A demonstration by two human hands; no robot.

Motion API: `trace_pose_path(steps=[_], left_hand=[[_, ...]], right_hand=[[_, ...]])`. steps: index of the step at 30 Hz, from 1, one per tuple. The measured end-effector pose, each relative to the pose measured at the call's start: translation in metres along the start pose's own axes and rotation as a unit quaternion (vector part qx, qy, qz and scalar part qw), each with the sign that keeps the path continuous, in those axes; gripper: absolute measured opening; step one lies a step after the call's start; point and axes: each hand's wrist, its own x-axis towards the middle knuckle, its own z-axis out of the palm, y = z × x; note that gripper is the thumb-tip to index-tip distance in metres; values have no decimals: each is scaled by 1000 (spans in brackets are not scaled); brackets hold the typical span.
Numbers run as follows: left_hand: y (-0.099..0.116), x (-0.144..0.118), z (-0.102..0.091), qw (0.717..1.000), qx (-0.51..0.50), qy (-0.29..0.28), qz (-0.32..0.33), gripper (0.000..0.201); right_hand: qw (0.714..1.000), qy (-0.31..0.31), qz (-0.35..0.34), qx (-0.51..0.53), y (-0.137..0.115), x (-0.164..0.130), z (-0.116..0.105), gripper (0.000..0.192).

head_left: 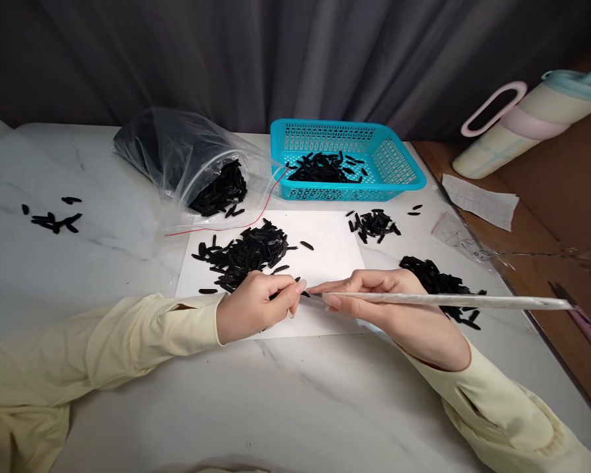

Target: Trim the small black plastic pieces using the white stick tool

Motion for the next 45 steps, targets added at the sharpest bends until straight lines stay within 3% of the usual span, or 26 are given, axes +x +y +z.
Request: trace_pose_path(steps=[16, 19, 21, 26, 32, 38, 45], left_hand=[[-3, 0, -1, 1000, -7, -4, -4, 37], [-2, 0, 0, 1000, -10, -1, -10, 38], [-2, 0, 0, 1000, -10, 5, -13, 39], [0, 2, 1, 1000, -14, 14, -19, 40], [1, 3, 0, 1000, -20, 16, -16, 40], [1, 2, 0, 1000, -22, 19, -12, 40], [0, 1, -1, 999, -25, 14, -15, 39]], right_hand=[[998, 11, -39, -55, 4, -2, 5, 24], [989, 38, -74, -122, 7, -6, 12, 23], [968, 64, -123, -209, 13, -10, 18, 19], [871, 122, -308, -363, 33, -14, 33, 17], [835, 156, -363, -382, 39, -10, 42, 21], [826, 175, -376, -381, 40, -9, 43, 17], [861, 206, -303, -353, 38, -9, 40, 14]])
